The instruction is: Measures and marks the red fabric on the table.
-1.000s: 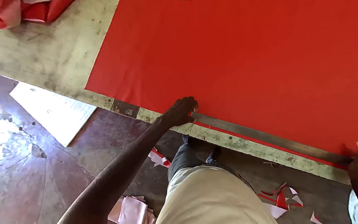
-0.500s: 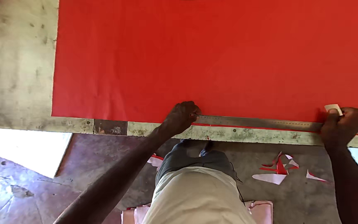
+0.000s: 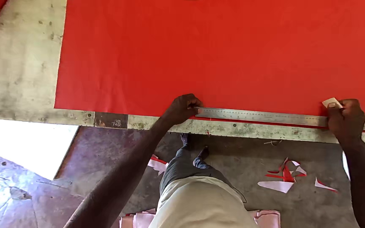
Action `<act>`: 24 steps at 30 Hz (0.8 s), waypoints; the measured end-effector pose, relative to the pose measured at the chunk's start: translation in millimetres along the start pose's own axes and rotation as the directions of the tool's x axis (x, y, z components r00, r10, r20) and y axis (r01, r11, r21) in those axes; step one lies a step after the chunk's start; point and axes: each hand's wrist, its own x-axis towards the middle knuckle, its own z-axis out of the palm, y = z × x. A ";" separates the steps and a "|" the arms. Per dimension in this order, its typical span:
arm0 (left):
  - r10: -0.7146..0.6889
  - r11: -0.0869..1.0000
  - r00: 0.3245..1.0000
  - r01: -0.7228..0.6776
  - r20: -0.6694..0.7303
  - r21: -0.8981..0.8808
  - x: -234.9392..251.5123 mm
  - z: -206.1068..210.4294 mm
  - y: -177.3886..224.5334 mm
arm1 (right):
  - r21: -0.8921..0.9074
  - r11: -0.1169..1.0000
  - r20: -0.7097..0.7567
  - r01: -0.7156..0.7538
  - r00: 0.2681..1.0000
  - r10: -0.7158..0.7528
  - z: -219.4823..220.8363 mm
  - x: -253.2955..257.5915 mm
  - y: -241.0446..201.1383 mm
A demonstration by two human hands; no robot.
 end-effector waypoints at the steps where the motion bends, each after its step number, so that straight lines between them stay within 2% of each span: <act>1: 0.023 1.000 1.000 -0.023 -0.006 0.012 -2.1 0.2 -0.6 | 0.007 1.000 0.020 -0.004 1.000 0.004 -1.2 1.9 -0.5; 4: 0.154 0.984 0.987 -0.150 -0.035 0.098 -8.9 5.2 -8.2 | 0.009 1.000 0.036 -0.020 0.999 0.020 -4.7 2.5 -2.4; 7: 0.234 0.956 0.970 -0.218 -0.066 0.195 -15.8 12.9 -14.9 | 0.001 1.000 0.015 0.002 1.000 -0.002 -4.3 0.0 -3.6; 16: 0.330 0.853 0.932 -0.228 -0.146 0.470 -25.6 28.6 -14.8 | 0.041 0.999 -0.037 0.033 0.999 -0.032 3.5 -3.4 8.1; 18: 0.337 0.840 0.929 -0.223 -0.153 0.494 -27.7 28.1 -12.5 | 0.029 0.999 -0.105 0.032 0.994 -0.029 6.4 -10.2 5.9; 21: 0.362 0.822 0.917 -0.231 -0.165 0.520 -27.7 26.2 -11.2 | 0.017 0.999 -0.311 0.036 0.950 -0.029 22.2 -28.9 6.5; 24: 0.362 0.817 0.917 -0.225 -0.167 0.531 -27.2 23.4 -8.1 | 0.076 0.988 -0.398 0.136 0.912 -0.095 36.8 -57.0 -3.8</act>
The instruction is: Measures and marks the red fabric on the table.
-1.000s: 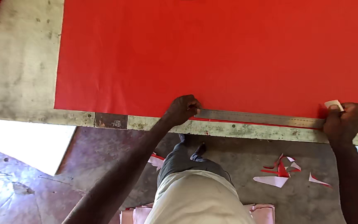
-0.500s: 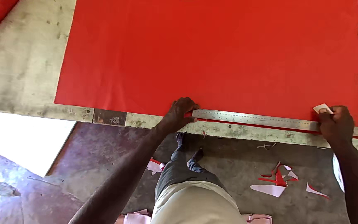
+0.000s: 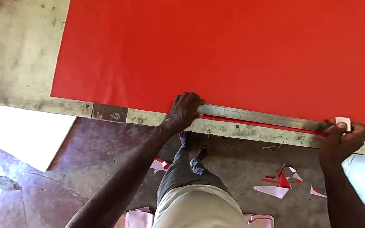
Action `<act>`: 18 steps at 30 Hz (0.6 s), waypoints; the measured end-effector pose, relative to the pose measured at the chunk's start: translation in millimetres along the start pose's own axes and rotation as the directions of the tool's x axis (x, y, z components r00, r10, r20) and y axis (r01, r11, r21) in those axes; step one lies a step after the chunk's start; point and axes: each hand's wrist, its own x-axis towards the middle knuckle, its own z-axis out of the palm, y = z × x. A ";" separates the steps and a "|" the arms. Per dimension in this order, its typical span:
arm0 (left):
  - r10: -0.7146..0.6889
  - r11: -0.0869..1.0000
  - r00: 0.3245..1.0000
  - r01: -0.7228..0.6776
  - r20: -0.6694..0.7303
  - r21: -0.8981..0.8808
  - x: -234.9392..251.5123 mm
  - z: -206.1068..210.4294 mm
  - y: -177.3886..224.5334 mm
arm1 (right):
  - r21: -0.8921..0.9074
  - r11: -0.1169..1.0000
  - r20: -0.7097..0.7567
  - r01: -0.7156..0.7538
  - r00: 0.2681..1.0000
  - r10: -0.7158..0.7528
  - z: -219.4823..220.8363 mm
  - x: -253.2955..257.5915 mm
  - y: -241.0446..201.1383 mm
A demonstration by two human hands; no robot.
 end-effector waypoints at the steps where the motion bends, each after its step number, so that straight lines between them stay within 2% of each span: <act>1: -0.001 1.000 1.000 0.001 0.002 0.000 0.6 -0.9 -0.1 | 0.033 0.999 -0.015 0.017 1.000 -0.017 0.2 -9.7 -8.9; 3: -0.003 1.000 1.000 0.003 0.004 -0.005 0.7 -0.8 -0.9 | 0.122 0.991 -0.026 0.051 0.998 -0.048 1.9 -25.2 -17.9; 6: -0.012 1.000 1.000 0.012 0.024 -0.006 0.2 0.5 -2.6 | 0.214 0.972 -0.033 0.093 0.996 -0.088 8.0 -34.3 -9.0; 18: -0.070 0.996 0.992 0.075 0.104 -0.046 1.7 0.7 -2.7 | 0.254 0.962 -0.059 0.097 0.995 -0.085 19.4 -41.7 -7.5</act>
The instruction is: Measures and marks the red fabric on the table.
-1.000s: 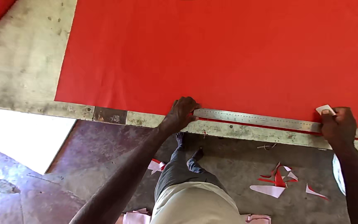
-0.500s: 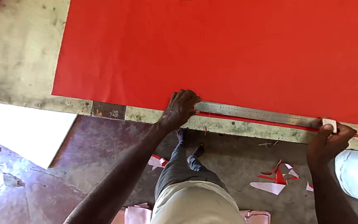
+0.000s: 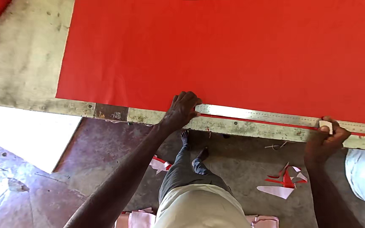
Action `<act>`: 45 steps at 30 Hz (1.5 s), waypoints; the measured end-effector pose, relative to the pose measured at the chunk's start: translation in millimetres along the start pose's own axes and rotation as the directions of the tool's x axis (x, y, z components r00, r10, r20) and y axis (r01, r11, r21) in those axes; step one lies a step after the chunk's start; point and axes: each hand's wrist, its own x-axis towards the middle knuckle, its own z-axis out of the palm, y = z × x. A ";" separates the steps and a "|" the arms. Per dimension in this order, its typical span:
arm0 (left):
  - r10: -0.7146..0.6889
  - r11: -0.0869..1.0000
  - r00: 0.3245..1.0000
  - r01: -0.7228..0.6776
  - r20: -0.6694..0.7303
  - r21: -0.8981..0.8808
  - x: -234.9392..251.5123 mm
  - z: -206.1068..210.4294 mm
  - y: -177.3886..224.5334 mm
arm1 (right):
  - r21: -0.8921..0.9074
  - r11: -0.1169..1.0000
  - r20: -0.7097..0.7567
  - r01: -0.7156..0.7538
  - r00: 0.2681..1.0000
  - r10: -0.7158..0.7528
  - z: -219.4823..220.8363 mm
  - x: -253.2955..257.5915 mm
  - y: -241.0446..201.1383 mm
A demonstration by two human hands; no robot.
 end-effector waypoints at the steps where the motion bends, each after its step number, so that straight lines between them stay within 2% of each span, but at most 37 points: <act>1: -0.011 1.000 1.000 0.011 0.006 -0.001 -0.1 -0.7 1.0 | -0.003 1.000 -0.004 0.002 1.000 -0.002 0.7 -0.2 0.3; 19: -0.032 0.997 0.999 0.033 0.019 -0.068 1.0 -1.9 -2.9 | 0.019 0.999 -0.030 0.047 0.998 -0.046 3.4 -0.3 3.3; 31: -0.051 0.997 0.998 0.052 0.028 -0.052 0.4 -3.8 0.3 | -0.018 1.000 -0.041 0.009 0.999 -0.010 4.0 -0.5 2.4; 39: -0.029 0.996 0.999 0.030 -0.019 0.079 -11.0 16.2 46.7 | -0.032 0.999 -0.028 0.004 1.000 -0.005 3.4 -1.4 5.2; 43: -0.034 0.991 0.998 0.028 0.046 0.128 -17.9 41.0 77.8 | -0.011 1.000 -0.013 0.005 1.000 -0.005 2.0 -0.5 -0.3; 45: -0.074 0.982 0.996 0.063 0.056 0.175 -21.1 53.5 89.6 | -0.006 0.999 -0.007 -0.042 0.999 0.042 -0.7 1.8 -7.2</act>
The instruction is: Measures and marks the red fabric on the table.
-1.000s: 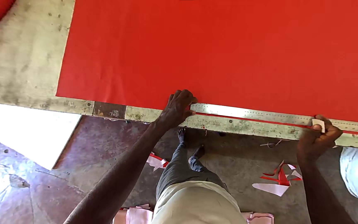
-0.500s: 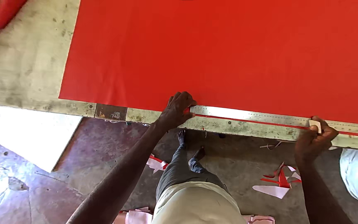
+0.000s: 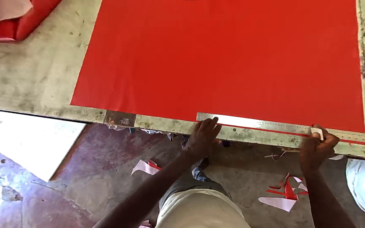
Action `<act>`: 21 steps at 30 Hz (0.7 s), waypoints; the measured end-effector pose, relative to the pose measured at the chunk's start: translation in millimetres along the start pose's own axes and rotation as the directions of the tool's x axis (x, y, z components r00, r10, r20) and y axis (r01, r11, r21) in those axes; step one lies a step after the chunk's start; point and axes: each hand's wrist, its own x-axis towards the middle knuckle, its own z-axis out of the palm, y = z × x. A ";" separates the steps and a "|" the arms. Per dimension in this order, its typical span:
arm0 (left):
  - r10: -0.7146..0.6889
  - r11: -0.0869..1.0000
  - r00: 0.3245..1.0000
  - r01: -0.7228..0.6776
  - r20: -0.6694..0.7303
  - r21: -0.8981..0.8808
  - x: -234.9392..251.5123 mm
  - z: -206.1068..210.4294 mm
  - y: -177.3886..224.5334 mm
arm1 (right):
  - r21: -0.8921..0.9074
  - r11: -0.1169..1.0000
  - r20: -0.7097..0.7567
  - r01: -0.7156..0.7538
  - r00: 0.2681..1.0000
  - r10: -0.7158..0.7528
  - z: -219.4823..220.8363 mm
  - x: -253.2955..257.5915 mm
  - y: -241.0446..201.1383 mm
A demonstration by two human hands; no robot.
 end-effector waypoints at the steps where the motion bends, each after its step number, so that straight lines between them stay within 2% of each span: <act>1: -0.033 0.999 0.999 0.033 0.019 0.020 -1.1 1.7 7.3 | 0.006 0.999 0.002 -0.038 0.999 0.038 -2.4 2.1 -5.3; 3: -0.090 0.995 0.993 0.086 0.077 0.050 -4.1 -2.3 23.6 | 0.032 0.996 -0.009 -0.085 0.996 0.086 -3.1 7.0 -20.1; 5: -0.126 0.992 0.988 0.123 0.089 0.042 -5.2 -2.3 36.6 | 0.117 0.983 0.009 -0.140 0.990 0.140 6.2 11.3 -55.9; 7: -0.162 0.986 0.982 0.158 0.100 0.052 -4.3 2.9 46.2 | 0.294 0.936 0.147 -0.194 0.977 0.157 25.6 11.2 -104.6; 9: -0.173 0.983 0.982 0.168 0.080 0.072 -4.7 12.5 50.4 | 0.423 0.868 0.380 -0.262 0.920 0.093 49.8 5.7 -165.4; 12: -0.152 0.986 0.987 0.148 0.056 0.074 -7.2 21.4 47.7 | 0.365 0.869 0.651 -0.333 0.759 0.017 90.5 1.2 -248.5; 14: -0.126 0.991 0.991 0.124 0.047 0.051 -10.6 23.6 43.9 | 0.282 0.905 0.725 -0.319 0.689 0.017 125.2 3.8 -275.6; 17: -0.124 0.992 0.989 0.126 0.085 -0.016 -12.2 18.5 43.5 | 0.182 0.950 0.760 -0.255 0.650 0.029 162.3 2.6 -290.2; 21: -0.112 0.992 0.986 0.119 0.124 -0.049 -14.0 17.2 43.0 | 0.050 0.977 0.788 -0.209 0.609 0.090 176.7 -4.9 -296.7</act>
